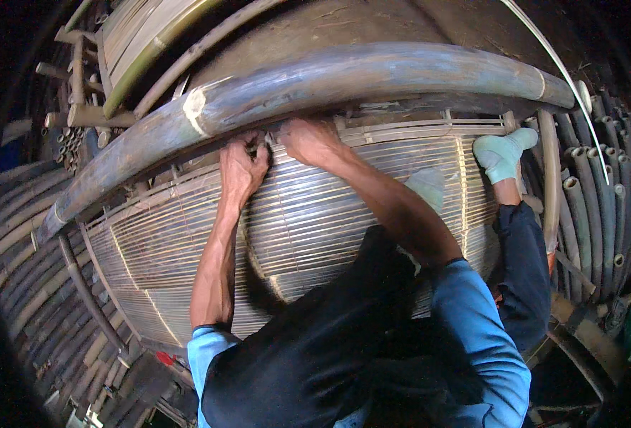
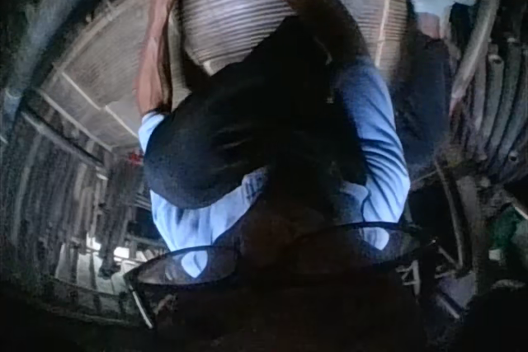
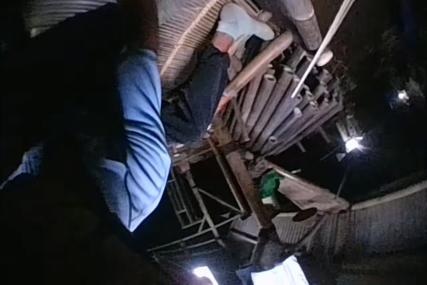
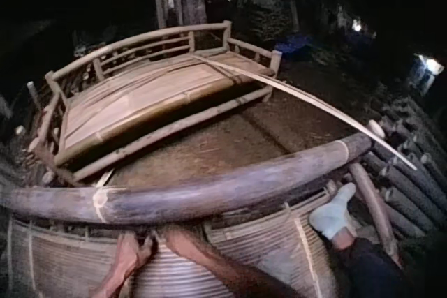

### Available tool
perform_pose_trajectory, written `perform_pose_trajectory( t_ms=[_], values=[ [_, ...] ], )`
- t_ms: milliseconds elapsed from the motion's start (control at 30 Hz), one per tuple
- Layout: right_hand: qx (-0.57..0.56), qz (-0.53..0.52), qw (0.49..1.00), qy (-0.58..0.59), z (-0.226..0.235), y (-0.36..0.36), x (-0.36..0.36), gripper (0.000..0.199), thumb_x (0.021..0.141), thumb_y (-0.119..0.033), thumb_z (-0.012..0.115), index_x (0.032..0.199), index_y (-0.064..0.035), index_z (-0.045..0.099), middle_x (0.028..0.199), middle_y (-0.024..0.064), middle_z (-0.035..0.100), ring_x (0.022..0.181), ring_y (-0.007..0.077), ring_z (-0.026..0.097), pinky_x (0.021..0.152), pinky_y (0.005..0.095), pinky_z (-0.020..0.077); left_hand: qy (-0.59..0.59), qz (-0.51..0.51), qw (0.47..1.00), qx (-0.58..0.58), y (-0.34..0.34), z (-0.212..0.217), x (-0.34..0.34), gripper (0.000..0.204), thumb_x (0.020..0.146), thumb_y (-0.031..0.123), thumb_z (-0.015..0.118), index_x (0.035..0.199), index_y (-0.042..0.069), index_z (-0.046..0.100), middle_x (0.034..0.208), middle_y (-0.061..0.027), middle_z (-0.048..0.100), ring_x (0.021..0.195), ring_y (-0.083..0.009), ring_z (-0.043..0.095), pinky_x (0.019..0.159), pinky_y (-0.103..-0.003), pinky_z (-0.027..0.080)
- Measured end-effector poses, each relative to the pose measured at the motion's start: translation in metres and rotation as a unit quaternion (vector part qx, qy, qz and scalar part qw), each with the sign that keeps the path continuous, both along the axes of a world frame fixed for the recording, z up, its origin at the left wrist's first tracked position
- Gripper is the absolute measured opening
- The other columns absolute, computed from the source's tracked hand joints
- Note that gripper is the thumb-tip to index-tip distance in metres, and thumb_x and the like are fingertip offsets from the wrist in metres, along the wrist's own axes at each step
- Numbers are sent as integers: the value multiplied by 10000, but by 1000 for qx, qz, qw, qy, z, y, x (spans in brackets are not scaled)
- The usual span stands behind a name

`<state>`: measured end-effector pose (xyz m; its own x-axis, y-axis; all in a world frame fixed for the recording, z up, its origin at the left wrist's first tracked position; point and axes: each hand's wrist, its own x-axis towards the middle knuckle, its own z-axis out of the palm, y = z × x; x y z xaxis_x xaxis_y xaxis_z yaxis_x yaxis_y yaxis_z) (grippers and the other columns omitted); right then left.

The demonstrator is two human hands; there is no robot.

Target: The person weaves a bamboo mat by hand, threading thin bamboo strips through the loom and using a flat tool to push the strips into place.

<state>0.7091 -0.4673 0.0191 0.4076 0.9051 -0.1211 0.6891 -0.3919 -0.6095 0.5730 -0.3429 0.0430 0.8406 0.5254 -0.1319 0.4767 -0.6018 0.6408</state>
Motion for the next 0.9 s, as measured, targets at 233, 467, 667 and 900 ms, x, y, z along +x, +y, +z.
perform_pose_trajectory(
  t_ms=[233, 467, 667, 900],
  values=[
    [145, 9, 989, 30, 60, -34, -19, 195, 868, -167, 616, 894, -1, 716, 948, 234, 687, 862, 426, 663, 774, 515, 523, -185, -70, 980, 21, -27, 20, -14, 407, 792, 101, 709, 1185, 4, 663, 1176, -213, 665, 1124, -377, 609, 998, -432, 464],
    [212, 13, 976, 43, 62, -38, -29, 146, 828, -109, 678, 914, 2, 719, 1014, 205, 673, 971, 380, 644, 849, 446, 511, -128, 4, 977, -169, -35, 27, -39, 394, 843, 151, 740, 1197, -3, 662, 1157, -167, 699, 1060, -286, 671, 963, -353, 499],
    [194, 7, 972, -129, 73, -34, -47, 129, 809, -119, 680, 892, -23, 701, 1030, 205, 632, 1023, 354, 627, 826, 464, 515, -223, -39, 974, 11, -32, 32, -29, 509, 790, 63, 718, 1288, 40, 619, 1288, -195, 615, 1257, -374, 542, 1072, -428, 428],
    [213, 6, 977, 1, 111, -43, -30, 146, 820, -102, 657, 951, -68, 711, 929, 185, 681, 777, 390, 686, 723, 490, 542, -224, -73, 971, -47, -46, 35, -28, 332, 802, 64, 743, 1113, -1, 647, 1177, -209, 643, 1189, -361, 587, 1032, -419, 449]
  ],
)
